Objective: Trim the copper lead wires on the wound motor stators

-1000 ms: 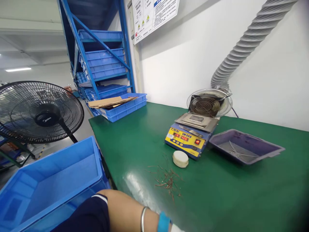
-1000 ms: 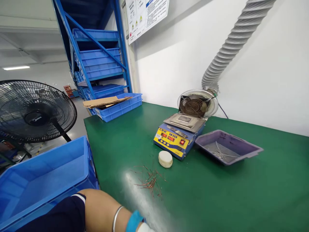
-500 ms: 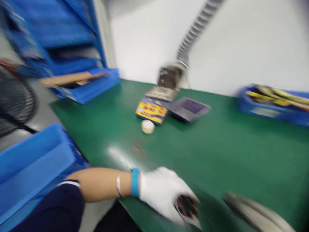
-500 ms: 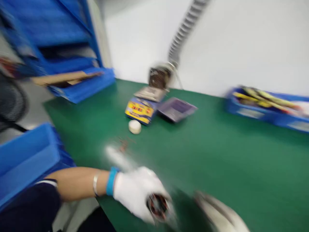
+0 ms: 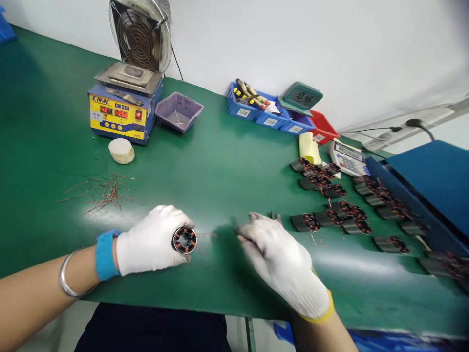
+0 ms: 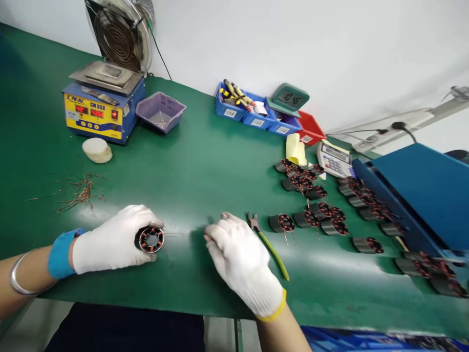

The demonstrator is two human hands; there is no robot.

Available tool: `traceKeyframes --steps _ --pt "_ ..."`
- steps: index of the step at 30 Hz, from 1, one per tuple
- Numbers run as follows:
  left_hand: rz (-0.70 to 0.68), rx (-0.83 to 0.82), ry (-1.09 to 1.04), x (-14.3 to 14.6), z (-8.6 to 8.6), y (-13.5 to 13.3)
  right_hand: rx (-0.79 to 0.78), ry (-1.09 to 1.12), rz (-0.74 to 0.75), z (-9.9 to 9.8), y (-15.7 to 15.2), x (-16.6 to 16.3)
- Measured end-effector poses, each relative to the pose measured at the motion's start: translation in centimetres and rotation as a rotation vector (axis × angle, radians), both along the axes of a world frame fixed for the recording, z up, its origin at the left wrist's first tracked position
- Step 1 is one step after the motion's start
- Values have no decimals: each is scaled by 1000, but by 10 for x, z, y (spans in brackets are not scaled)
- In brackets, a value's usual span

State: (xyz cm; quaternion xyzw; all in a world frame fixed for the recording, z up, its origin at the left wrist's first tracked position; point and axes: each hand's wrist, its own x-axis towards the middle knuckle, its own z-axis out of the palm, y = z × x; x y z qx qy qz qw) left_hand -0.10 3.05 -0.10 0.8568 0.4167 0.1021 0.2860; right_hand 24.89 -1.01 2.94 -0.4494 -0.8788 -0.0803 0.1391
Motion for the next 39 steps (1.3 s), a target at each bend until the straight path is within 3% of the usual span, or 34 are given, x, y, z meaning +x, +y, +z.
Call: traceKeyframes --steps 3,6,8,11,15,20,22,25,28,31,34,37,39 --pt "7 28 -1 1 -2 1 -28 11 7 -2 -10 -22" --pt "17 50 -11 3 -1 0 23 -148 57 -15 -7 -44" --pt "16 50 2 4 1 -1 49 -269 69 -16 -3 -40" --pt "13 41 24 4 3 -1 48 -388 -9 -1 1 -18" --pt "43 79 20 5 2 -2 57 -299 -12 12 -6 -21" --pt "58 100 20 6 1 -4 39 -393 68 -7 -4 -41" --pt "57 90 26 6 1 -5 22 -425 27 -6 -1 -32" --pt "53 90 38 6 3 -5 39 -308 -41 1 -1 -26" --pt "54 118 61 8 3 -5 40 -228 -33 -5 2 -46" --pt "49 133 65 6 2 -5 56 -322 36 -13 14 -55" --pt "46 115 60 -1 3 -4 56 -360 -79 -9 16 -15" --pt "22 118 119 -7 11 -6 100 -161 -277 -4 -5 46" --pt "21 196 142 -6 20 -10 58 -43 -390 -11 -28 70"
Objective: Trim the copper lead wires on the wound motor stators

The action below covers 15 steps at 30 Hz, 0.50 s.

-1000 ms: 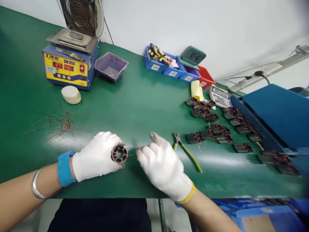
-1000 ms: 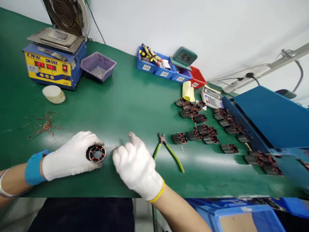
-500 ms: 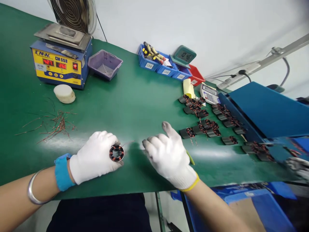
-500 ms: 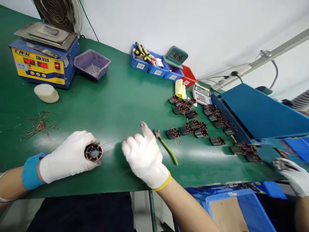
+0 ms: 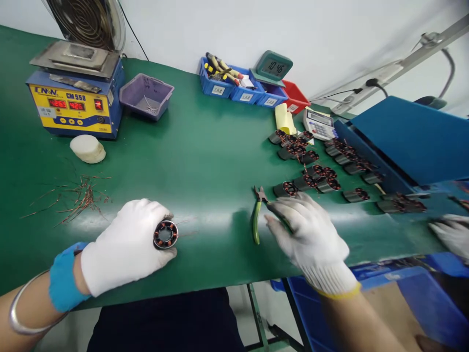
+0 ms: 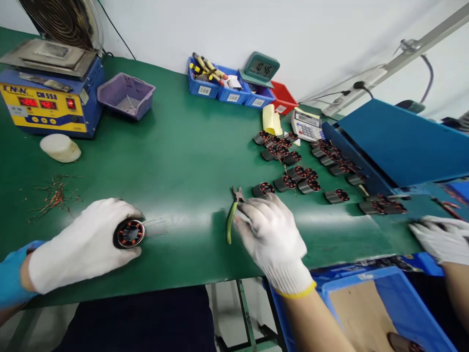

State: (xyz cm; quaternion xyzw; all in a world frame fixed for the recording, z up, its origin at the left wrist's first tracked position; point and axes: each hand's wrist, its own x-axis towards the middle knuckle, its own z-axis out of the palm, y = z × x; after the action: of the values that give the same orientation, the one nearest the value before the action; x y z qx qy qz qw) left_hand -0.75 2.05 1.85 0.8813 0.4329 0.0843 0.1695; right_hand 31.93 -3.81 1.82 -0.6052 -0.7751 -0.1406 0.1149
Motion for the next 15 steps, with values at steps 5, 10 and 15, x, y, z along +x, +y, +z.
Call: traceKeyframes --steps 5,10,15 --pt "-9 175 110 17 9 -11 -164 -54 -411 -36 -37 -12" --pt "-74 153 196 25 -7 -10 -255 -5 -515 -33 -33 -14" --pt "-34 199 179 21 -13 -7 -332 -14 -505 -17 -26 -1"
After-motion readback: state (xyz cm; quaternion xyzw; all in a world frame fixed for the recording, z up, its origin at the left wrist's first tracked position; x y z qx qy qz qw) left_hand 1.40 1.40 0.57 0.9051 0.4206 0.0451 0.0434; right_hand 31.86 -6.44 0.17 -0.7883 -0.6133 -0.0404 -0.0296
